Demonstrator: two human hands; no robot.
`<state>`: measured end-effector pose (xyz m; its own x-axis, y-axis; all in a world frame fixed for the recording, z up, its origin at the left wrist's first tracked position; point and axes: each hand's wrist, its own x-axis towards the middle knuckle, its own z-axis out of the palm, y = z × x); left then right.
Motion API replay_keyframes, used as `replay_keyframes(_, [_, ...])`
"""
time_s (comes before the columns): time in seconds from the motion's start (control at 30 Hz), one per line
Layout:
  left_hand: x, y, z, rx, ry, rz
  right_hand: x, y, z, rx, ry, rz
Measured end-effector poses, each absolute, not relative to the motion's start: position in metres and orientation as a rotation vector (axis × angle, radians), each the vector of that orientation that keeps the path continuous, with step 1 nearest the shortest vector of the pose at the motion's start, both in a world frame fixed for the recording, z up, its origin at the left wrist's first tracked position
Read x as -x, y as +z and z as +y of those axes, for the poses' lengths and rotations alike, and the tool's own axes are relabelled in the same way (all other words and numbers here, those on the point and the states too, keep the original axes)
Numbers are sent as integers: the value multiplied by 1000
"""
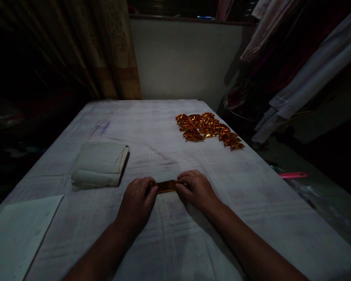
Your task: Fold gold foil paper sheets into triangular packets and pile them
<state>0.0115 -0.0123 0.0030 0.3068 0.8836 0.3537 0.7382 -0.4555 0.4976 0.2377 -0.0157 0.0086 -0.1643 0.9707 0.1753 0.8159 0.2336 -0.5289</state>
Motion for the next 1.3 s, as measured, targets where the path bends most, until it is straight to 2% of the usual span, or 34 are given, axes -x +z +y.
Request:
replay_keyframes(0.3, [-17,10,-18,-2550,909,1441,-225,5,-20,1718,236,-2014])
replay_keyframes(0.53, [-31,5,-35,-2805,740,1019,-226,0,-20,1685,233,-2011])
replay_keyframes(1.3, [-30,-3,-36,-2811,685,1083,-227,-3,-18,1678,208,-2007])
